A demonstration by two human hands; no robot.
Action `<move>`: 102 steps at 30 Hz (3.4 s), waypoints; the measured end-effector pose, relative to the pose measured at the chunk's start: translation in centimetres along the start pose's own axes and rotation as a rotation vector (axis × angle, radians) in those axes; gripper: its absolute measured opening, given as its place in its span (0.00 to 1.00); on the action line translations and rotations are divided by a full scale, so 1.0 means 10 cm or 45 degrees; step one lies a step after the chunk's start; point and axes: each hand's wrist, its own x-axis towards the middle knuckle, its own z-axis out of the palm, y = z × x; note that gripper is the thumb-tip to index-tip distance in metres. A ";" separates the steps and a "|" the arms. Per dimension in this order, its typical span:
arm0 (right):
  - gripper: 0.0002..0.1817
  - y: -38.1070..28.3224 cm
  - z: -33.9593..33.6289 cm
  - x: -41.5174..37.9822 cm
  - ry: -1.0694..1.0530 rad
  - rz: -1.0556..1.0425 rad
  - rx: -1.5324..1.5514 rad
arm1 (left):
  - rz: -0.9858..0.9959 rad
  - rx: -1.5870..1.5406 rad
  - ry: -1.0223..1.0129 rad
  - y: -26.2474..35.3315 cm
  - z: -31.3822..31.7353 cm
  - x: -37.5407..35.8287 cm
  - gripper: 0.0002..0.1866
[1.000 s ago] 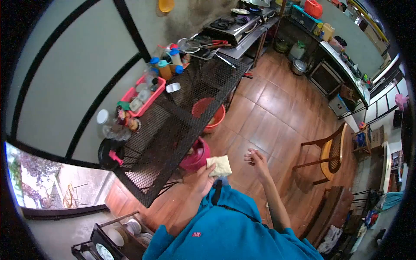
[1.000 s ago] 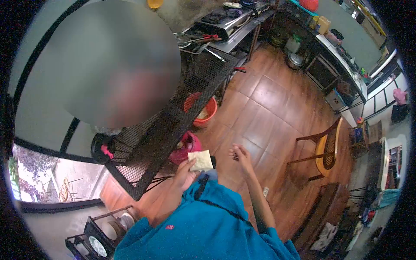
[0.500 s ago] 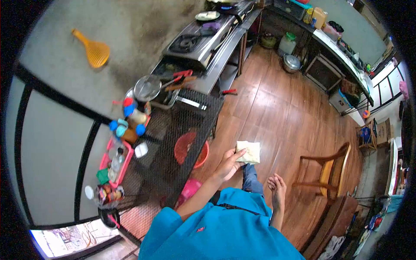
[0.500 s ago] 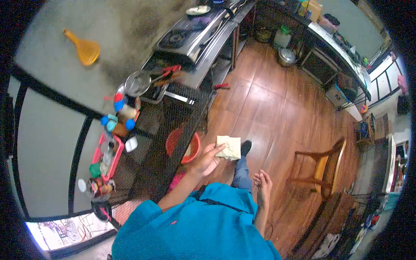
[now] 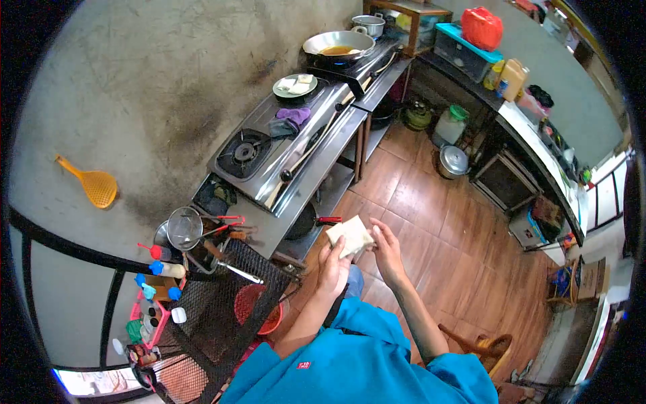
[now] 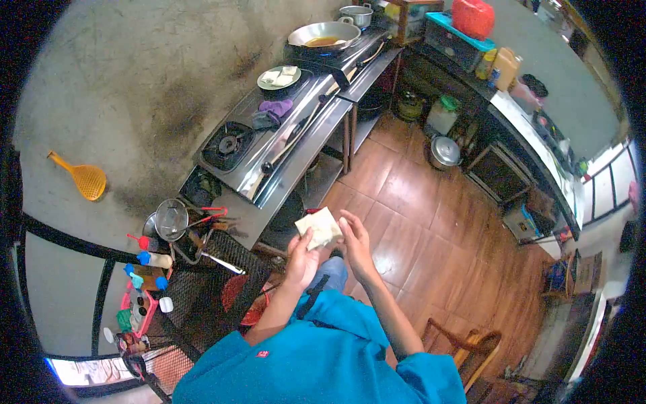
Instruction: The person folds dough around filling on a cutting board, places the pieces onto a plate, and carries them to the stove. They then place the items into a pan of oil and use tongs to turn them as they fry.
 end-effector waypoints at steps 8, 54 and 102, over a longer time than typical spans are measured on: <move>0.21 -0.54 -0.07 2.84 -0.023 0.066 0.586 | 0.341 -0.104 0.091 0.03 1.06 2.96 0.19; 0.22 -2.41 -0.11 13.65 -1.375 -1.420 -2.602 | 0.739 0.537 1.574 0.00 2.44 8.25 0.16; 0.20 -0.40 1.29 6.02 -1.884 -0.867 -0.711 | 1.025 0.531 2.598 -0.74 0.16 3.60 0.16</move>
